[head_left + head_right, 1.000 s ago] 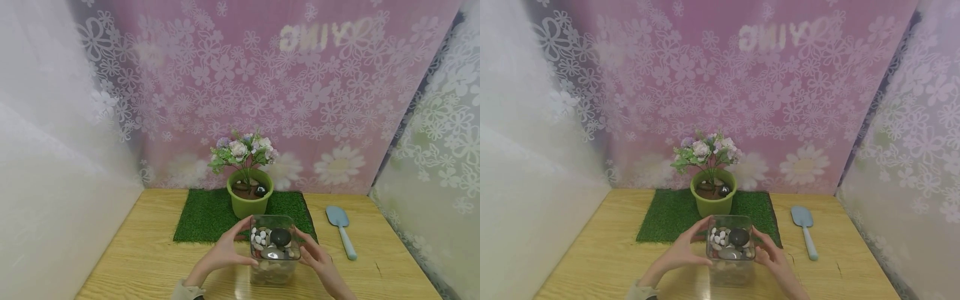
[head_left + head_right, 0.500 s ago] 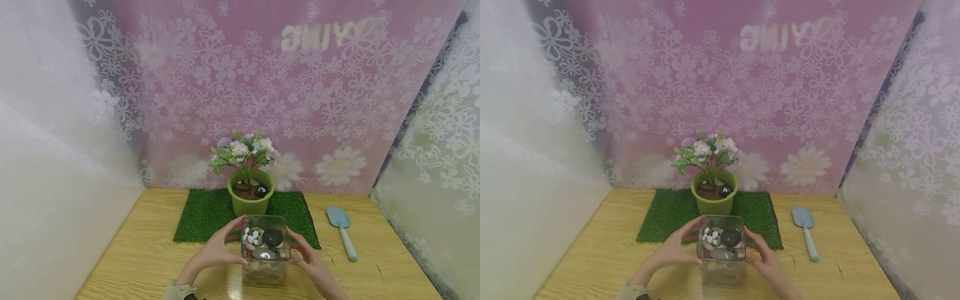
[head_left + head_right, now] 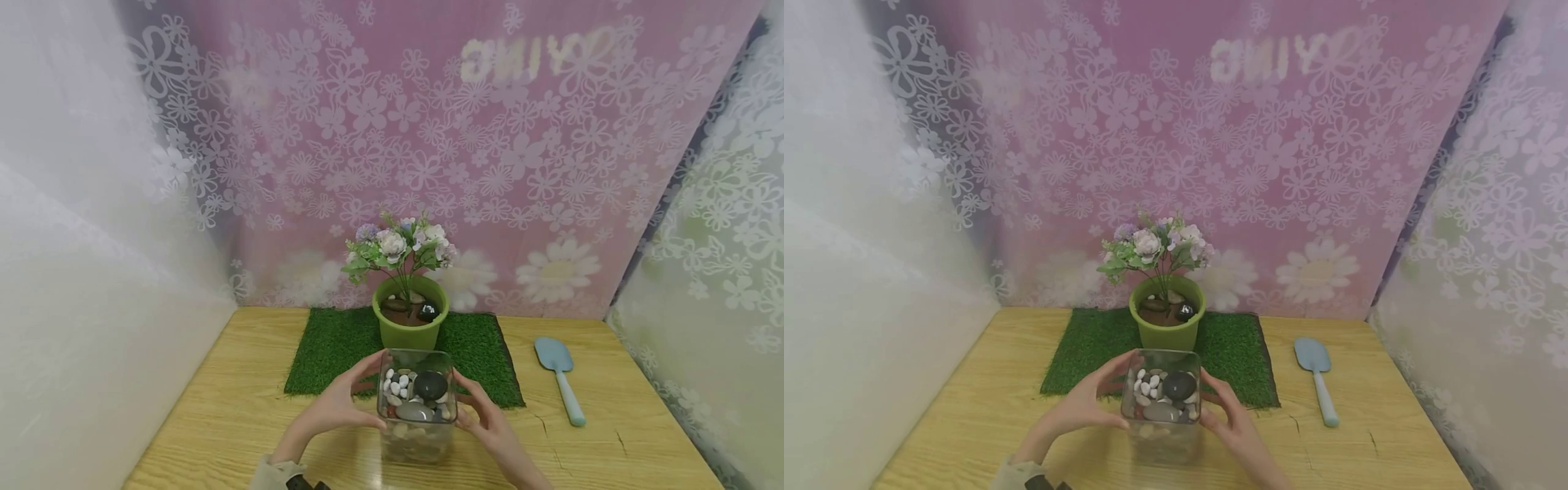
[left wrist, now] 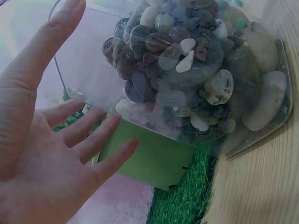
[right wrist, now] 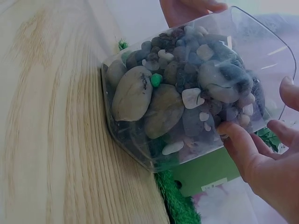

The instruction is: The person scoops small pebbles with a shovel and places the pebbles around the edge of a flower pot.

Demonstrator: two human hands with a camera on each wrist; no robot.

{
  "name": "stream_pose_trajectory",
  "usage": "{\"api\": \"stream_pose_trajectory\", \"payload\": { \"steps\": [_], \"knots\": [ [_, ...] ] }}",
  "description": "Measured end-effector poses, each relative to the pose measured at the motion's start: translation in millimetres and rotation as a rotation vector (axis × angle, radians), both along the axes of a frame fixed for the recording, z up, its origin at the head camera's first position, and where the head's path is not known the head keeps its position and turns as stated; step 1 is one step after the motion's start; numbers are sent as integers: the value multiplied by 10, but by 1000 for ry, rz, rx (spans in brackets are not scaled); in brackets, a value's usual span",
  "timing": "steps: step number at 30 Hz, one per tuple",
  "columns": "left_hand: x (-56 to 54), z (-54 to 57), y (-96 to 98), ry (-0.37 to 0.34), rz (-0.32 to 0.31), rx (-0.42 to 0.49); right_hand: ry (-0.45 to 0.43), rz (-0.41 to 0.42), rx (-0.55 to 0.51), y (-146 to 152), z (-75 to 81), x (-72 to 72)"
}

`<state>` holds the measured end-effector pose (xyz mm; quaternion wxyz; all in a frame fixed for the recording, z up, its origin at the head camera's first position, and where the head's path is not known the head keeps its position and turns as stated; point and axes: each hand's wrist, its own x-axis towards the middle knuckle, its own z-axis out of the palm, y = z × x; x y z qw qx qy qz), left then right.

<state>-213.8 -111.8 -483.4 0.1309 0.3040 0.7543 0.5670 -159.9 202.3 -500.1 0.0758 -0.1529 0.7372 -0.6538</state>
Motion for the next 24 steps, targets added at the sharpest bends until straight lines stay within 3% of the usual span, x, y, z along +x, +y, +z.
{"api": "stream_pose_trajectory", "payload": {
  "steps": [9,24],
  "knots": [
    [6,-24,-82,-59,-6,11,-34,-10,-15,-91,23,-14],
    [19,-51,-66,-80,-16,43,-47,-3,-20,-80,11,-2]
  ]
}}
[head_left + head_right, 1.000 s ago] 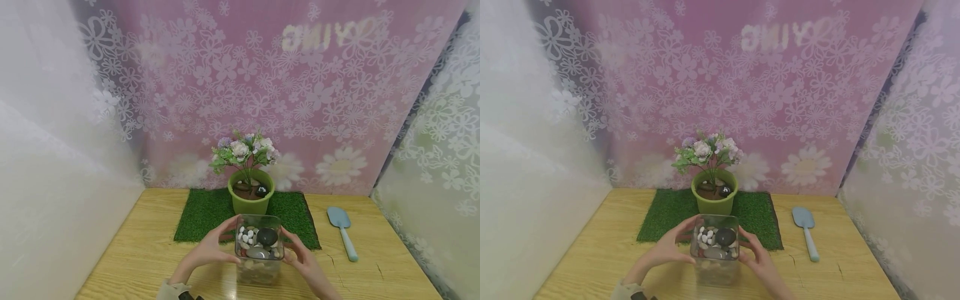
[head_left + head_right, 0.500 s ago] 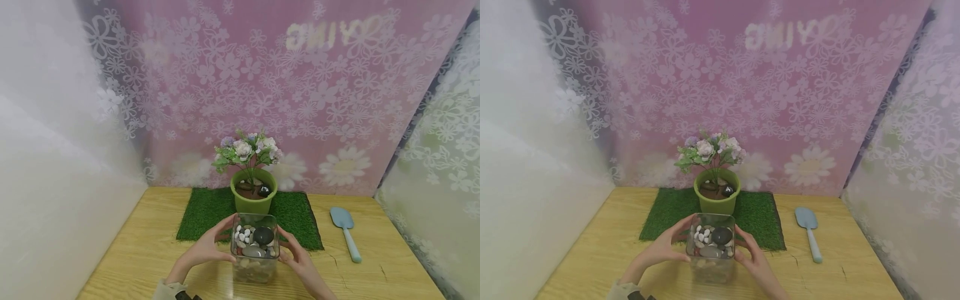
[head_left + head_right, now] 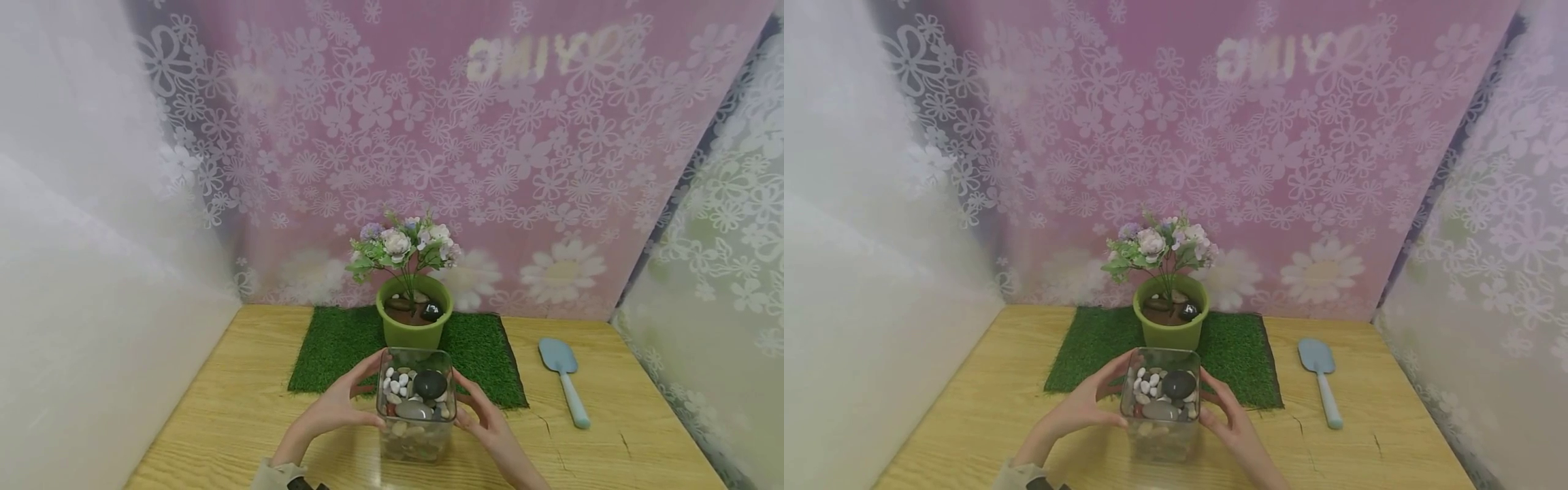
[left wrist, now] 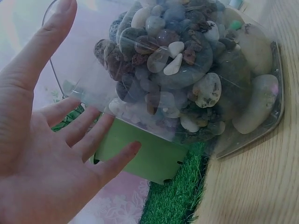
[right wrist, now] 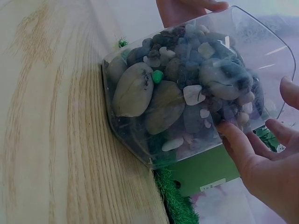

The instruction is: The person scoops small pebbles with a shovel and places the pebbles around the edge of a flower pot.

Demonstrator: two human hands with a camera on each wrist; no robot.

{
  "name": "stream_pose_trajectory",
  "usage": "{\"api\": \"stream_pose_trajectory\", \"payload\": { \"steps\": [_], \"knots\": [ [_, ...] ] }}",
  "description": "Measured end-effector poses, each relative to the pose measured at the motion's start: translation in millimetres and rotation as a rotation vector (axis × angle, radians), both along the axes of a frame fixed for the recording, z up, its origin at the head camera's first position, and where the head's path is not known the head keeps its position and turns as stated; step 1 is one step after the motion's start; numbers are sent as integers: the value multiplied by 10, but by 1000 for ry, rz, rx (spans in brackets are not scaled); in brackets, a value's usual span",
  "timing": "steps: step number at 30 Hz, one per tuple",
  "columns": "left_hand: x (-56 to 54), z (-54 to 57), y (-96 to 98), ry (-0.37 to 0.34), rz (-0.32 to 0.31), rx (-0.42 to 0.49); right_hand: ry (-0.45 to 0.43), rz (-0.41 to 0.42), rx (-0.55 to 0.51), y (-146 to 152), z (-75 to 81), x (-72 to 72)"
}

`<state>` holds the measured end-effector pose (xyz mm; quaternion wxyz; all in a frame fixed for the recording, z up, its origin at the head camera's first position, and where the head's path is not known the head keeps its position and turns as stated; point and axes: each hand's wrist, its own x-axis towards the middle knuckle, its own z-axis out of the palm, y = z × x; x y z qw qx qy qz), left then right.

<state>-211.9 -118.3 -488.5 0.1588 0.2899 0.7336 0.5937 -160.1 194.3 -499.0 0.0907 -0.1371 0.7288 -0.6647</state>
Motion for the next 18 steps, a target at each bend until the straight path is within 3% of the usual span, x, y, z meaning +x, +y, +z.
{"api": "stream_pose_trajectory", "payload": {
  "steps": [7,13,18],
  "knots": [
    [19,-6,25,-18,-7,12,-11,-20,1,-5,13,18],
    [5,-45,5,21,-17,9,0,16,1,20,-6,4],
    [-40,-61,-47,53,-46,25,-9,-1,-1,11,-12,1]
  ]
}}
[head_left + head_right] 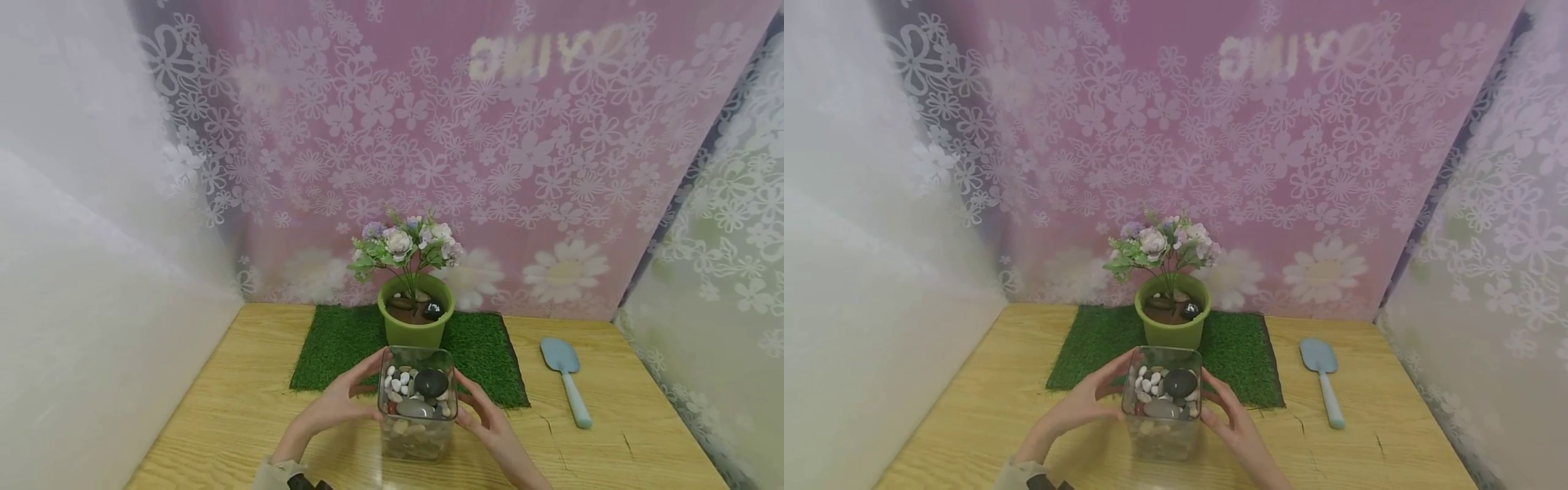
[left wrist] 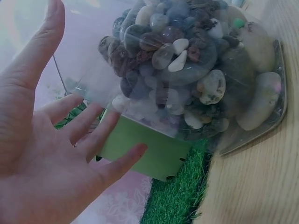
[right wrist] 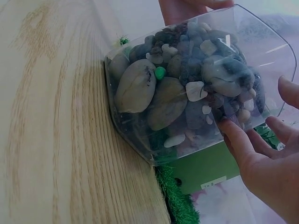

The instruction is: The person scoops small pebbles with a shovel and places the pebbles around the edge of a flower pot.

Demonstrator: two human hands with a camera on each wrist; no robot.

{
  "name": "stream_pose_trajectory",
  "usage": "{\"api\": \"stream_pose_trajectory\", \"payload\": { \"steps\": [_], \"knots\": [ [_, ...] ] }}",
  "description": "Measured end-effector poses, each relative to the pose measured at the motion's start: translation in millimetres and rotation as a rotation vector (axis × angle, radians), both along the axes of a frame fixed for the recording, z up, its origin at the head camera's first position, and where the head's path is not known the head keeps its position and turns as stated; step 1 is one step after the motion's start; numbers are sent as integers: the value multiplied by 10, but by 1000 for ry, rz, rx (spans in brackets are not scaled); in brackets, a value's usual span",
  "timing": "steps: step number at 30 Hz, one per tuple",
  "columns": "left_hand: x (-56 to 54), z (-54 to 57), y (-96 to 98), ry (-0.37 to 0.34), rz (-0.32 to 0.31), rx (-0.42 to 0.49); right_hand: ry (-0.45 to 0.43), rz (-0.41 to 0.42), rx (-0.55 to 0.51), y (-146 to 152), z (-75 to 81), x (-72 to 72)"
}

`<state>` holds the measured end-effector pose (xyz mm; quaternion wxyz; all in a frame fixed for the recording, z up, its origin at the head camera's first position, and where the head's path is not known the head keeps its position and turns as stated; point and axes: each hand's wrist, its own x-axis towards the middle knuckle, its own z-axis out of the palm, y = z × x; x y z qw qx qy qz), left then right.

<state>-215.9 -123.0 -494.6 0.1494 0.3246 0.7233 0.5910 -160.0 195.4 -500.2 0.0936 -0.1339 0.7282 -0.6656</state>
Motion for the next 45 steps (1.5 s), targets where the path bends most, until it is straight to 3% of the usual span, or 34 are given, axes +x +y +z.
{"api": "stream_pose_trajectory", "payload": {
  "steps": [5,7,10,13,16,19,23,26,30,33,38,45],
  "knots": [
    [-40,49,-46,-2,6,-8,-2,-26,0,-19,-8,-8],
    [-44,82,-39,-1,41,-19,-2,-28,5,-25,-12,-9],
    [-29,139,13,21,143,-36,-2,-26,6,-32,-18,-8],
    [-4,183,101,125,281,-59,3,-24,4,-34,-22,-5],
    [23,228,201,305,411,-101,9,-24,-1,-35,-24,-3],
    [34,273,296,487,472,-166,14,-20,-1,-35,-22,0],
    [21,305,376,608,430,-251,32,-6,25,-19,-11,-2],
    [5,286,387,626,388,-282,54,29,62,21,5,-12],
    [-1,243,371,657,393,-297,99,64,116,109,33,-35],
    [-2,221,361,685,404,-297,159,35,161,189,54,-57],
    [7,213,360,685,407,-307,261,-19,210,370,84,-117],
    [39,210,352,630,411,-316,327,-92,232,666,129,-214]
  ]
}}
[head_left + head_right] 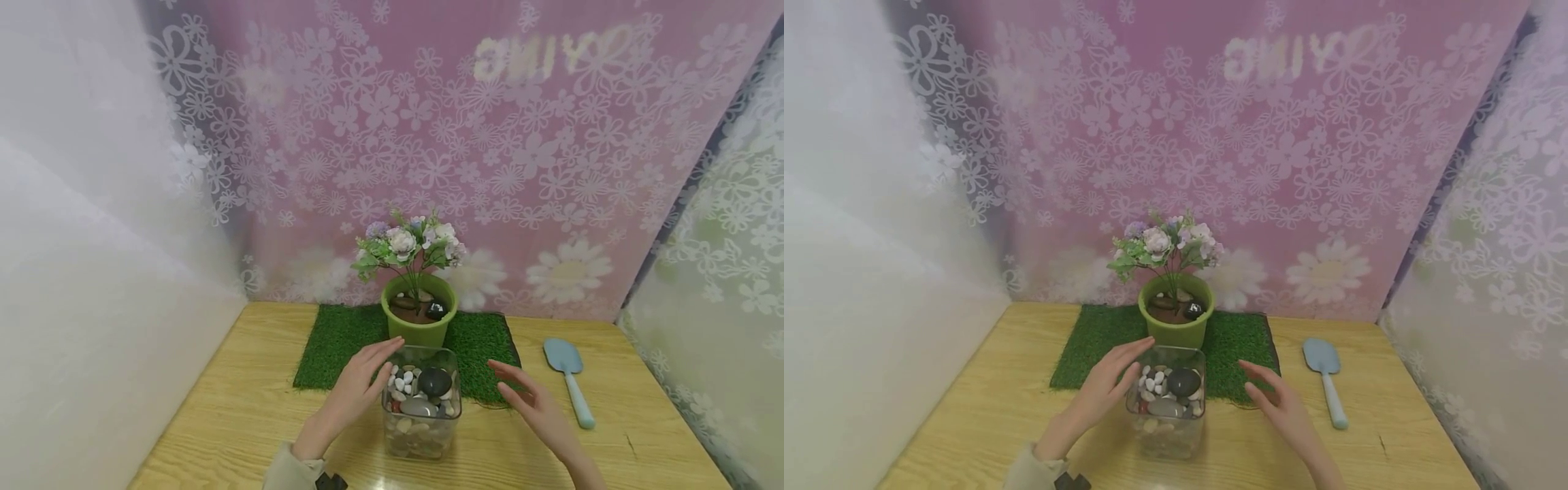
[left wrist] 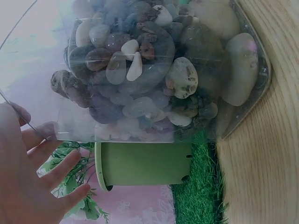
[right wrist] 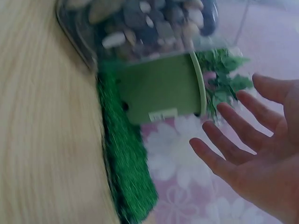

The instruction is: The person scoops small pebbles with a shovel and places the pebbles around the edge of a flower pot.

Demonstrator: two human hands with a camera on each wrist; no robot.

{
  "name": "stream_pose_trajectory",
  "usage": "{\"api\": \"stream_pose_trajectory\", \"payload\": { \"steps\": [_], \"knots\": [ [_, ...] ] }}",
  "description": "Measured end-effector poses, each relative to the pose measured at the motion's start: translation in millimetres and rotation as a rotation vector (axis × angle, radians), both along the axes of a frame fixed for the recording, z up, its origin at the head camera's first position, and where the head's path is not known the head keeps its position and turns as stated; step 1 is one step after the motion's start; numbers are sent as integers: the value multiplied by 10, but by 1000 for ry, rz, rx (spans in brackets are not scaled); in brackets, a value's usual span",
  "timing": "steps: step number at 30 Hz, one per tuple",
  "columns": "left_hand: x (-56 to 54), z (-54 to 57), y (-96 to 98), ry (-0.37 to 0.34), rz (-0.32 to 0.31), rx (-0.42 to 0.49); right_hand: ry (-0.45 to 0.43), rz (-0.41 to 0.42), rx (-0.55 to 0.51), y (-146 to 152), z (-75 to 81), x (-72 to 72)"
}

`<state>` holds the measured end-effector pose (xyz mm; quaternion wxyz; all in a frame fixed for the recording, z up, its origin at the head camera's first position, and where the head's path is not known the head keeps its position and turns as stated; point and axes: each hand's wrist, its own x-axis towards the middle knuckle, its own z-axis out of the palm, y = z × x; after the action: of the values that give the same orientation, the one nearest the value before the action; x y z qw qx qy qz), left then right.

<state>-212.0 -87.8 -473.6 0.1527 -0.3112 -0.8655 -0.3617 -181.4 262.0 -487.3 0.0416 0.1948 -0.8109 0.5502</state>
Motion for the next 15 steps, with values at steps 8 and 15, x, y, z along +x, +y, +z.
{"api": "stream_pose_trajectory", "payload": {
  "steps": [8,15],
  "knots": [
    [15,-18,7,35,14,21,188,-307,219,328,16,-83],
    [17,-43,19,4,20,43,234,-489,424,717,-174,-256]
  ]
}}
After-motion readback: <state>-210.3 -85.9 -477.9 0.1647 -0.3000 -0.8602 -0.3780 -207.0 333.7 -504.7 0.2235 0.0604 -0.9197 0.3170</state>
